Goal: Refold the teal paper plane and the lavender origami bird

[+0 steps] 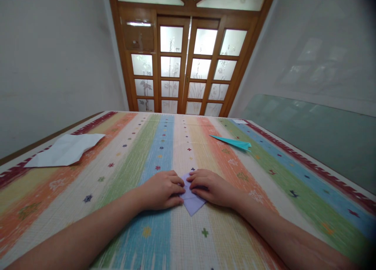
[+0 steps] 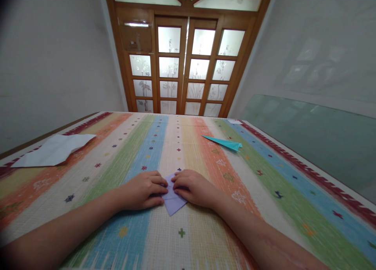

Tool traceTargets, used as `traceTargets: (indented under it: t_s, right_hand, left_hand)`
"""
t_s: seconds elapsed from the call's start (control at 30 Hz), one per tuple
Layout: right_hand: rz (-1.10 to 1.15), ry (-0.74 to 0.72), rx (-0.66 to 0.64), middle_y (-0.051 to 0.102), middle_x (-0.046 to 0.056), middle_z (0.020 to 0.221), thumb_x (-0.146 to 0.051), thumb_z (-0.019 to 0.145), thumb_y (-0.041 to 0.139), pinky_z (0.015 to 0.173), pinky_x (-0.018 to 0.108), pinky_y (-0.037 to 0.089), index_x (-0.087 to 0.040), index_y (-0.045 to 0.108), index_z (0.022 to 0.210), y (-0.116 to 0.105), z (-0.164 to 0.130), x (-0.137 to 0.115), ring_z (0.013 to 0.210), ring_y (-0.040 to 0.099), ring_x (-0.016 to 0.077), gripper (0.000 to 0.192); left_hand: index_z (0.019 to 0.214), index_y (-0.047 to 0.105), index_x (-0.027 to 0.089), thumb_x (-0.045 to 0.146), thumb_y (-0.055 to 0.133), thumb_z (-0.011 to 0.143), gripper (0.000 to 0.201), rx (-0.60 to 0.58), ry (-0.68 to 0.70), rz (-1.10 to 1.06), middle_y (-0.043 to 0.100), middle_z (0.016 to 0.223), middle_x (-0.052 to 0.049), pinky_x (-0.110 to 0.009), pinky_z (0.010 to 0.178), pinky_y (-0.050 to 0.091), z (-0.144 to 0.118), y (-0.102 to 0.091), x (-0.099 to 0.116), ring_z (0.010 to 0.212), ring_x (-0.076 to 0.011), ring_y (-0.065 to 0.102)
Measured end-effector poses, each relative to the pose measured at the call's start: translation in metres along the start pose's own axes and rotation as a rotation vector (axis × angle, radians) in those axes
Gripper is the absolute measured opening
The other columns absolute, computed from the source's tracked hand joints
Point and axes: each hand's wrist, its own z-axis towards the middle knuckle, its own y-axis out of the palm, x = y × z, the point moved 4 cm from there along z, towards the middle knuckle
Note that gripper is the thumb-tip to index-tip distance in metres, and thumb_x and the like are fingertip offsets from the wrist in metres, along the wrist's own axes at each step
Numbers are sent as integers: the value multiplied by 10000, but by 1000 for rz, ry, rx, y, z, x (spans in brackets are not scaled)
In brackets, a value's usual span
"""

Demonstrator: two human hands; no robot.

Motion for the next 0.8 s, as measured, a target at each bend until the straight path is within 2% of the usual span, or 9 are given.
traceTargets:
  t_s: [0.1, 0.3, 0.37, 0.47, 0.53, 0.67, 0.8]
  right_hand:
    - [24, -7, -8, 710, 65, 1123, -209, 903, 592, 1047, 409, 414, -221, 731, 990, -1, 0, 0, 1137, 609, 200, 164]
    - [44, -4, -55, 705, 62, 1150, -218, 904, 589, 1077, 427, 389, -248, 734, 1057, -4, -2, 1, 1193, 579, 208, 213]
    - [29, 18, -75, 690, 54, 1189, -230, 898, 599, 1104, 484, 343, -269, 732, 1074, -5, -3, 2, 1267, 521, 239, 224]
    - [-8, 84, -95, 633, 37, 1296, -259, 889, 611, 1124, 617, 220, -304, 738, 1062, -6, -6, 6, 1391, 359, 314, 219]
    - [-6, 120, -104, 586, 34, 1360, -273, 894, 604, 1118, 655, 181, -308, 741, 1051, -5, -7, 10, 1419, 299, 339, 212]
    - [37, 133, -89, 572, 46, 1374, -274, 892, 600, 1123, 631, 199, -286, 733, 1037, -2, -8, 15, 1407, 326, 320, 197]
    - [59, 69, -8, 628, 73, 1267, -236, 866, 616, 1129, 565, 247, -251, 710, 1046, 0, -7, 16, 1309, 461, 270, 203]
  left_hand:
    - [1024, 692, 179, 347, 559, 929, 235, 18, 30, 16, 683, 1147, -90, -383, 973, 451, 1, 1, 3, 1083, -243, 593]
    - [1150, 650, 166, 349, 573, 913, 309, -6, 57, -19, 703, 1114, -94, -393, 997, 445, 1, 5, 5, 1099, -250, 603]
    - [1148, 652, 171, 335, 566, 914, 299, 2, 48, -15, 709, 1095, -96, -394, 980, 452, 2, 5, 5, 1080, -248, 613]
    - [1133, 658, 172, 283, 545, 918, 267, -1, 23, 11, 715, 1063, -94, -385, 957, 460, 3, 4, 6, 1053, -239, 622]
    - [1133, 657, 169, 268, 545, 915, 264, -10, 8, 26, 716, 1052, -92, -381, 950, 463, 4, 5, 7, 1039, -237, 625]
    - [1132, 653, 165, 251, 548, 909, 262, -4, -8, 35, 712, 1047, -93, -377, 947, 465, 5, 5, 8, 1035, -231, 628]
    - [1134, 654, 169, 242, 515, 929, 258, 10, -4, 53, 707, 1056, -95, -376, 944, 470, 5, 7, 8, 1030, -225, 631]
